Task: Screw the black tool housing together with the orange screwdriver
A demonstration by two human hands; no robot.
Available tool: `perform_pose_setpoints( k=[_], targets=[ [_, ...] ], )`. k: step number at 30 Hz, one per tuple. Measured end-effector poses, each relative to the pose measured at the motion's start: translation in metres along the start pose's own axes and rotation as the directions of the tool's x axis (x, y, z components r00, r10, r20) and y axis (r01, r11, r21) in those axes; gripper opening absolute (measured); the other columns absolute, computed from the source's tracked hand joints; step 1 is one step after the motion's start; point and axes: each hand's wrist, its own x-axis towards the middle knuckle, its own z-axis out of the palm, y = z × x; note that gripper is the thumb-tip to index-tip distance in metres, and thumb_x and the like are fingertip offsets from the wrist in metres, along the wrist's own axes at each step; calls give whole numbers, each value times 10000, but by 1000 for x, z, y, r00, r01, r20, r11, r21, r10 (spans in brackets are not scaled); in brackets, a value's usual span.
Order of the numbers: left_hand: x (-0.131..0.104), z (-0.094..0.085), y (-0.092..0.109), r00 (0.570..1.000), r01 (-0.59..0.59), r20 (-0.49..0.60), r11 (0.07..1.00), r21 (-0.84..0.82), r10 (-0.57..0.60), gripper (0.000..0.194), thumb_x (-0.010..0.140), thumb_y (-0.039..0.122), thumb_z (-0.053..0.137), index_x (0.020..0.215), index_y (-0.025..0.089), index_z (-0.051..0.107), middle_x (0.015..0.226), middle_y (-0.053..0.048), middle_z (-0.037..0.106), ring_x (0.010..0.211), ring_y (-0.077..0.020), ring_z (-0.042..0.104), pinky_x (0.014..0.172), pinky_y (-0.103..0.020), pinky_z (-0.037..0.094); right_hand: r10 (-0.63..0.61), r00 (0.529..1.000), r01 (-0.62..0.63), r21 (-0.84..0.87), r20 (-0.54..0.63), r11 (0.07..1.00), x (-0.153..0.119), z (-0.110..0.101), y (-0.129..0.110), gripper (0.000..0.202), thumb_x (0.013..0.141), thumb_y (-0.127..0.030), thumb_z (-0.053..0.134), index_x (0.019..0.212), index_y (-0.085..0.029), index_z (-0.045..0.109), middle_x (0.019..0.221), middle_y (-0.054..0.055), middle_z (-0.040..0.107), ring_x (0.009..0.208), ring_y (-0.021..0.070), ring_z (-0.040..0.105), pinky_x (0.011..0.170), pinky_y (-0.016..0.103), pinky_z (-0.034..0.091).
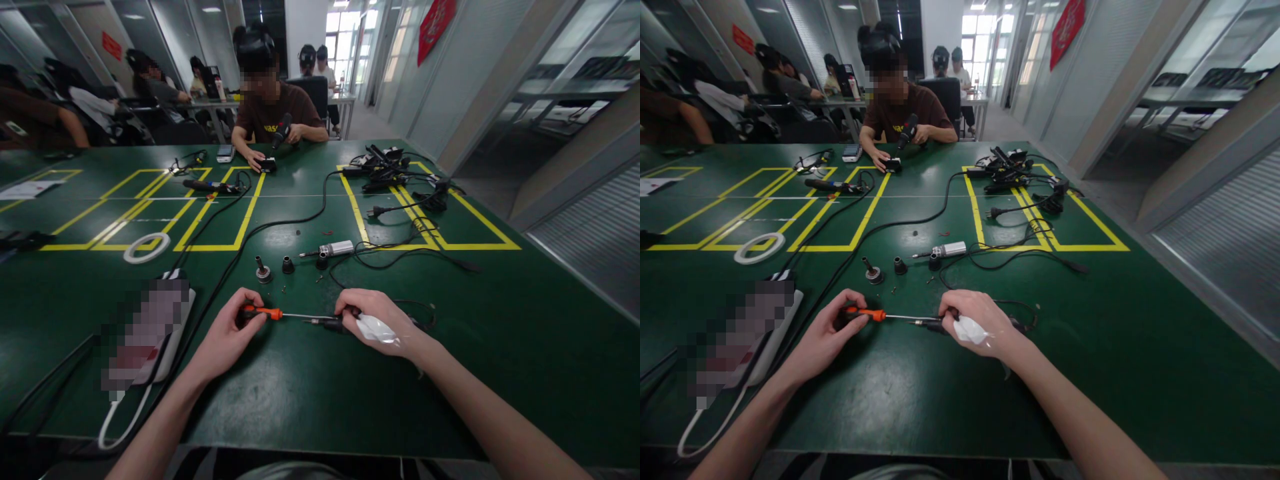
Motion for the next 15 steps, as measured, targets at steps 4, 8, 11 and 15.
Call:
perform_pose_setpoints(
  k=[4,8,11,15],
  targets=[
    [1,0,-1,1000,-26,0,1000,15,26,161,870,370,643,901,212,627,847,-3,627,763,-179,590,699,-277,478,-1,1000,1,3,-8,1000,0,0,1,127,849,-113,578,840,-194,675,829,31,705,750,176,651,713,273,454],
    [1,0,0,999,-38,-11,999,38,38,185,883,397,639,899,213,657,866,-21,669,793,-196,629,726,-294,501,-3,1000,3,2,-5,1000,0,0,0,138,849,-113,570,844,-196,680,842,33,714,749,174,648,717,274,463],
    [2,1,0,999,-34,-31,998,57,36,221,900,433,632,906,219,688,880,-30,710,821,-211,656,753,-304,518,-1,1000,1,-9,-12,1000,0,-1,-1,143,851,-112,565,840,-199,677,839,32,715,753,173,650,716,271,464],
    [3,3,-4,999,-35,-23,994,100,38,269,938,465,599,893,221,702,877,-29,733,802,-209,661,742,-300,512,9,1000,-9,-10,4,1000,0,-1,-2,140,854,-109,559,838,-192,671,837,36,708,753,175,653,715,272,462]
  ],
)
